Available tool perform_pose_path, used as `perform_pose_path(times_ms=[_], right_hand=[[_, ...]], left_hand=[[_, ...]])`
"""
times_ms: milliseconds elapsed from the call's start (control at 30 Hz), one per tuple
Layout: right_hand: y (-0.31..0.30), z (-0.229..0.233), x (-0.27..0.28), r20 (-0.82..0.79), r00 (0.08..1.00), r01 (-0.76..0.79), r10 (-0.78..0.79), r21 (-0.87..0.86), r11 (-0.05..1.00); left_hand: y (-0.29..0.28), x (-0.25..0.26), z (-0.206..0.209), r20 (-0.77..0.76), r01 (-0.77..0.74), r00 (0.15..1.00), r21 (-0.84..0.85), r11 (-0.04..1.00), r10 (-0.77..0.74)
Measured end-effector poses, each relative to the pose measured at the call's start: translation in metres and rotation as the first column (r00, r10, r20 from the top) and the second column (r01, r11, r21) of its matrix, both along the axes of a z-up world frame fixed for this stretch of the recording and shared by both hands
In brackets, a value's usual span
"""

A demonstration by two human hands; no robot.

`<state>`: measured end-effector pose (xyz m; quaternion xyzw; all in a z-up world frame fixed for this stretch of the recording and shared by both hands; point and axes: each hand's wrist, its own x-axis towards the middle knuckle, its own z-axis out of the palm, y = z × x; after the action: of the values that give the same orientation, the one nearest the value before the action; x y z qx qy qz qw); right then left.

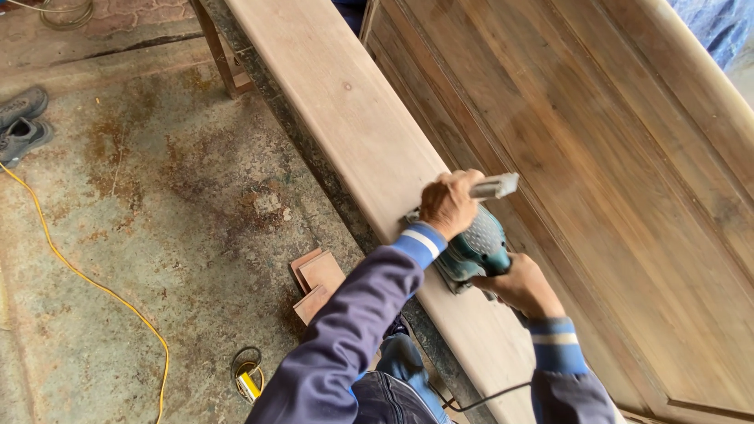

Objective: Sanding a large wood plank using an electric orbital sander and sandpaper.

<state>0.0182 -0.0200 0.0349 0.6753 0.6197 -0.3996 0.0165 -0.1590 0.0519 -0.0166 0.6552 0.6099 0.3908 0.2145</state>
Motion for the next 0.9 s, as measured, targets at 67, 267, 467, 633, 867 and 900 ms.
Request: perform_pose_path(times_ms=[67, 267, 467, 633, 867, 900], right_hand=[[0.008, -0.006, -0.013, 0.006, 1.0, -0.001, 0.002, -0.058, 0.998], [0.007, 0.004, -0.052, 0.009, 0.998, -0.067, 0.067, 0.011, 0.998], [-0.018, 0.005, -0.049, -0.105, 0.988, -0.104, 0.114, 0.101, 0.989], [-0.037, -0.02, -0.012, -0.039, 0.985, -0.163, 0.167, 0.092, 0.982], [-0.08, -0.01, 0.032, 0.033, 0.996, -0.088, 0.087, 0.039, 0.995], [-0.085, -0.009, 0.036, 0.034, 0.995, -0.096, 0.095, 0.044, 0.994]], left_hand=[[0.013, -0.016, -0.015, 0.009, -0.053, 0.999, 0.035, 0.998, 0.053], [0.003, -0.056, -0.005, -0.031, -0.089, 0.996, -0.013, 0.996, 0.088], [-0.017, -0.059, -0.016, -0.047, -0.096, 0.994, 0.102, 0.99, 0.101], [-0.037, -0.029, -0.033, -0.047, -0.064, 0.997, 0.004, 0.998, 0.064], [-0.09, 0.019, -0.012, -0.003, 0.028, 1.0, -0.112, 0.993, -0.029], [-0.096, 0.024, -0.01, -0.002, 0.02, 1.0, -0.107, 0.994, -0.02]])
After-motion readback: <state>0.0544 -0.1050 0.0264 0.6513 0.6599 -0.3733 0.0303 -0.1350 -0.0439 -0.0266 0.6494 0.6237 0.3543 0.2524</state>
